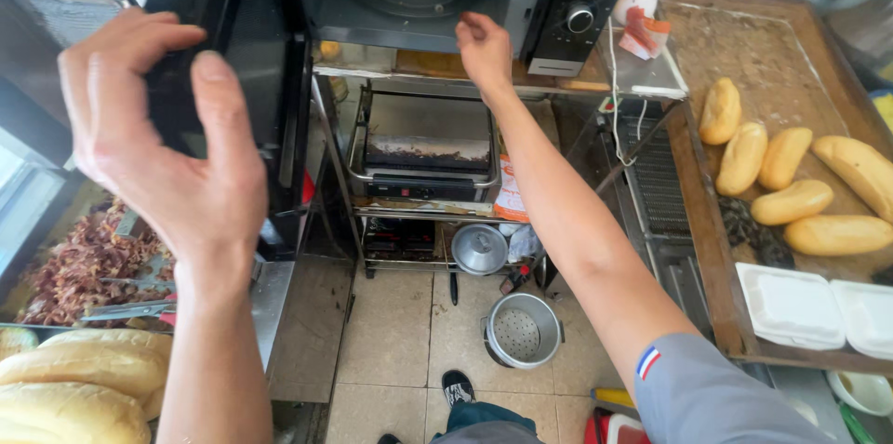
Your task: The person places a container with yellow food into a microwave, sets the timer, and then assembles a meal in a styrofoam container by adding herbs, sauce, sliced cucumber, and meat using tongs and scissors. The person works at a food preparation counter with various ingredients and tools visible.
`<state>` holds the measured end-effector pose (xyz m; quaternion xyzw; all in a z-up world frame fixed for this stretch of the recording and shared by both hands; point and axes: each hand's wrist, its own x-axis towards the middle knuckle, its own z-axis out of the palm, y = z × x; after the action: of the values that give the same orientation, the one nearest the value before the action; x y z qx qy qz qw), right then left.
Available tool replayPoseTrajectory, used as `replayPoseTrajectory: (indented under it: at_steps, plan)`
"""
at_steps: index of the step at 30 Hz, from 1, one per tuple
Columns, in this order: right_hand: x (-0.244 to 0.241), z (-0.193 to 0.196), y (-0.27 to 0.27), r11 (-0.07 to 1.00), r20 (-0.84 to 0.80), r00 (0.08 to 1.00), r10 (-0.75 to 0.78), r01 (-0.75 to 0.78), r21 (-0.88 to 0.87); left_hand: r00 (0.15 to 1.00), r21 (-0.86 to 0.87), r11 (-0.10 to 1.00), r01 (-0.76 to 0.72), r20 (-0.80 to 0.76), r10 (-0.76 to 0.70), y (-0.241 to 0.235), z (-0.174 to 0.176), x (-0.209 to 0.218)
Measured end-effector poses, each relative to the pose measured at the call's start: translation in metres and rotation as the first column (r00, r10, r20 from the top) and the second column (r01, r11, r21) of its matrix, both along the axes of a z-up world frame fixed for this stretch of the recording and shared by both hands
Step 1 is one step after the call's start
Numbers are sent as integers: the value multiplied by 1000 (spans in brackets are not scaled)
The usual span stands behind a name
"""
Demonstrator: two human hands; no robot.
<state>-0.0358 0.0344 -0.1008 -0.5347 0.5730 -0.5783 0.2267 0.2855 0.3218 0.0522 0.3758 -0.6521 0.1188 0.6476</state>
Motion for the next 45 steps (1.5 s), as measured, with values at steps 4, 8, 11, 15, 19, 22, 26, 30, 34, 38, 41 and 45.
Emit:
replayPoseTrajectory:
  at_steps: [4,8,11,15,19,22,26,30,34,38,41,45]
  plan:
    - [3,3,-93,989,-126,983,-132,123,-78,977,31,978,-207,-41,209,4,-3,8]
    - [-11,5,-176,946,-260,911,-321,294,-137,906,15,907,-422,-44,422,7,-6,-8]
    - [-11,13,-208,957,-242,944,-224,260,130,860,-92,867,-490,112,498,-8,-22,-44]
    - [-3,27,-229,907,-143,985,-93,143,396,996,291,953,-86,44,77,-51,-55,-100]
    - [11,25,-236,978,247,963,111,-149,145,924,546,776,315,-363,-120,-88,-101,-125]
    - [17,22,-224,972,404,893,200,-234,36,744,544,603,583,-656,-127,-113,-141,-130]
    - [14,23,-140,879,515,725,456,-458,-133,493,393,539,745,-868,-49,-128,-183,-138]
    - [11,4,4,634,544,426,723,-722,-277,148,94,566,819,-988,-50,-122,-208,-148]
    - [57,-50,142,500,754,228,616,-853,-150,-135,-105,668,736,-991,-7,-73,-234,-136]
    - [111,-85,248,258,732,216,646,-964,57,-186,-350,812,467,-937,-297,16,-270,-94]
    - [148,-91,321,8,603,121,789,-982,187,-141,-416,835,359,-909,-393,108,-301,-55]
    - [190,-74,424,-286,286,-214,934,-928,238,-30,-550,819,164,-833,-553,250,-326,-14]
